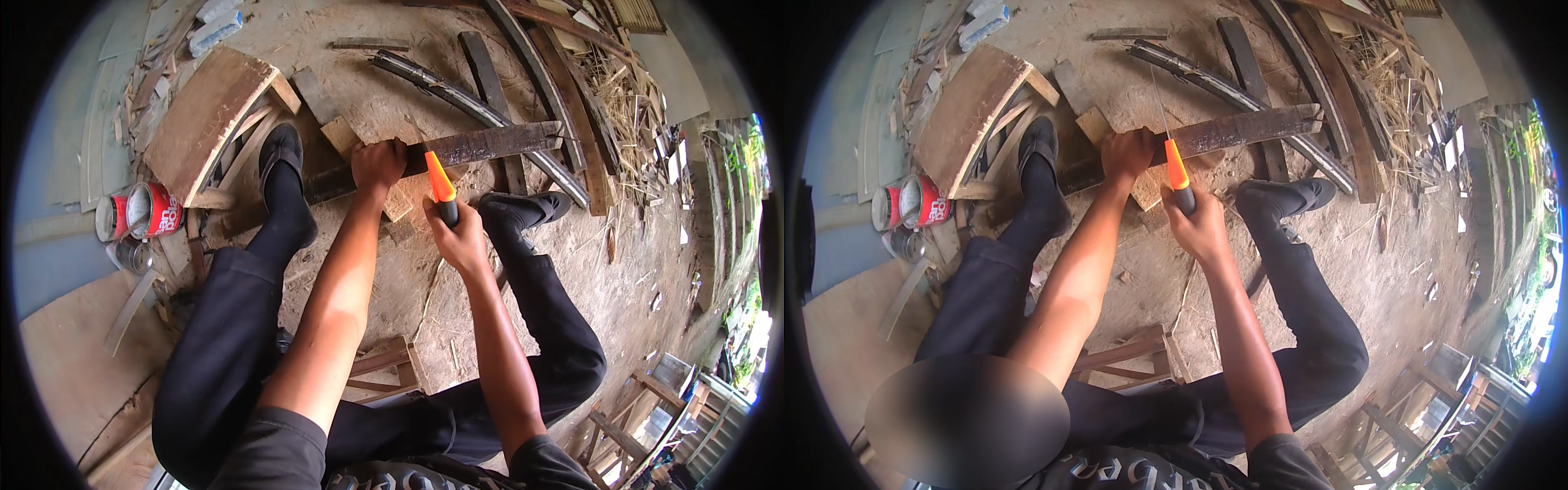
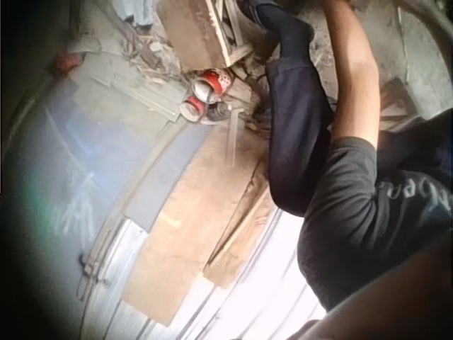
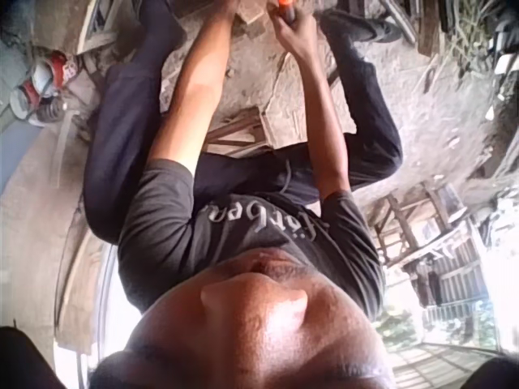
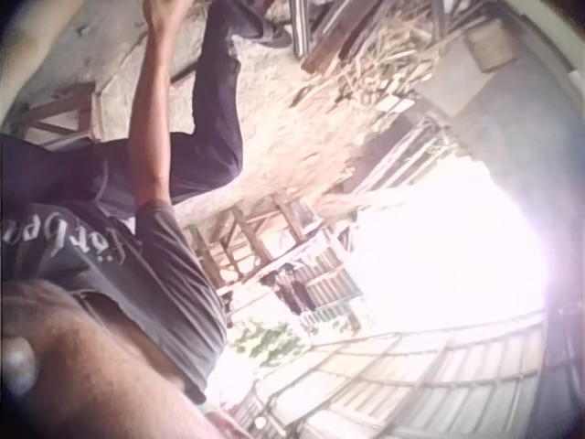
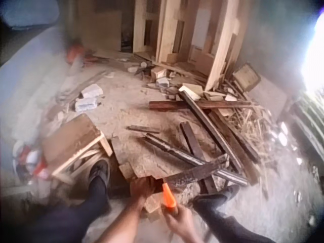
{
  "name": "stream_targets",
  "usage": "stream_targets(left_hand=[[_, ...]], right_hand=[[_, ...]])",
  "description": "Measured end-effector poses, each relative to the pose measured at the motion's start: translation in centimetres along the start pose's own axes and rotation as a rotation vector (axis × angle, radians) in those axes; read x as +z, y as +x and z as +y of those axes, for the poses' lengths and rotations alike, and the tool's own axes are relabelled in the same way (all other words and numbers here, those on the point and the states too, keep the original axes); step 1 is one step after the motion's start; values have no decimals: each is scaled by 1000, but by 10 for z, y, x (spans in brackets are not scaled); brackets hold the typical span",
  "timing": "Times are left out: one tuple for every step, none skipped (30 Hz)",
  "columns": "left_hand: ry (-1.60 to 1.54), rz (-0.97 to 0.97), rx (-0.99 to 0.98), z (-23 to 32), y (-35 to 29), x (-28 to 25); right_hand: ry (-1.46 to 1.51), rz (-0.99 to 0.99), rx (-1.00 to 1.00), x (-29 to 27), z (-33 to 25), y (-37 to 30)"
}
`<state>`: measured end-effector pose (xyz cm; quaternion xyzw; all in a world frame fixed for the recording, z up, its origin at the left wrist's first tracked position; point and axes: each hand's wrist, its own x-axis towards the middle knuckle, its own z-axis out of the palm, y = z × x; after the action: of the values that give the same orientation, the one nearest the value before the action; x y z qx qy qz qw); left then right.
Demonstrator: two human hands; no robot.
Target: The person sits on the floor and assembles a small wooden frame by joining two pieces of wood with a hammer and nails. They position the pieces, hammer nails into the joints, and adjust the alignment to form a rectangular frame.
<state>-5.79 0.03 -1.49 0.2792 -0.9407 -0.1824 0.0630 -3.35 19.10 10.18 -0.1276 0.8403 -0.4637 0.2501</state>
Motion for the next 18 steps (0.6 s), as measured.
stream_targets(left_hand=[[-7,14,7,-3,0,2],[-16,27,16,-5,1,4],[-33,15,25,-4,2,10],[-18,13,4,-10,1,6],[-2,10,-16,-15,0,4],[-12,-13,-6,-7,1,10],[-6,-3,-20,-12,-15,16],[-3,39,-12,-13,-10,19],[1,88,-9,-15,-1,20],[-1,73,-36,-13,-1,18],[-1,61,-59,-9,-3,12],[-1,48,-69,-6,-1,7],[7,34,-61,-5,-1,6],[15,19,-44,-10,-6,8],[16,7,-22,-11,-4,13],[15,9,1,-8,4,17],[16,-10,15,-7,7,17],[33,-22,7,-5,3,18]], right_hand=[[-13,15,18,3,0,-3],[-27,33,38,6,0,-4],[-39,56,61,6,-3,-4],[-36,58,49,5,-1,-17],[-31,61,39,1,3,-44],[-39,99,100,-12,4,-81],[-6,64,87,-27,-7,-119],[-57,82,125,-38,1,-161],[-98,28,138,-56,-15,-191],[-17,50,188,-62,-17,-211],[-46,77,122,-63,-16,-205],[-71,116,58,-59,-16,-195],[-105,116,24,-46,-2,-165],[-140,101,-3,-32,9,-122],[-17,58,168,-19,1,-80],[32,122,162,-5,5,-57],[22,160,59,-1,9,-58],[9,198,-24,-1,15,-76]])
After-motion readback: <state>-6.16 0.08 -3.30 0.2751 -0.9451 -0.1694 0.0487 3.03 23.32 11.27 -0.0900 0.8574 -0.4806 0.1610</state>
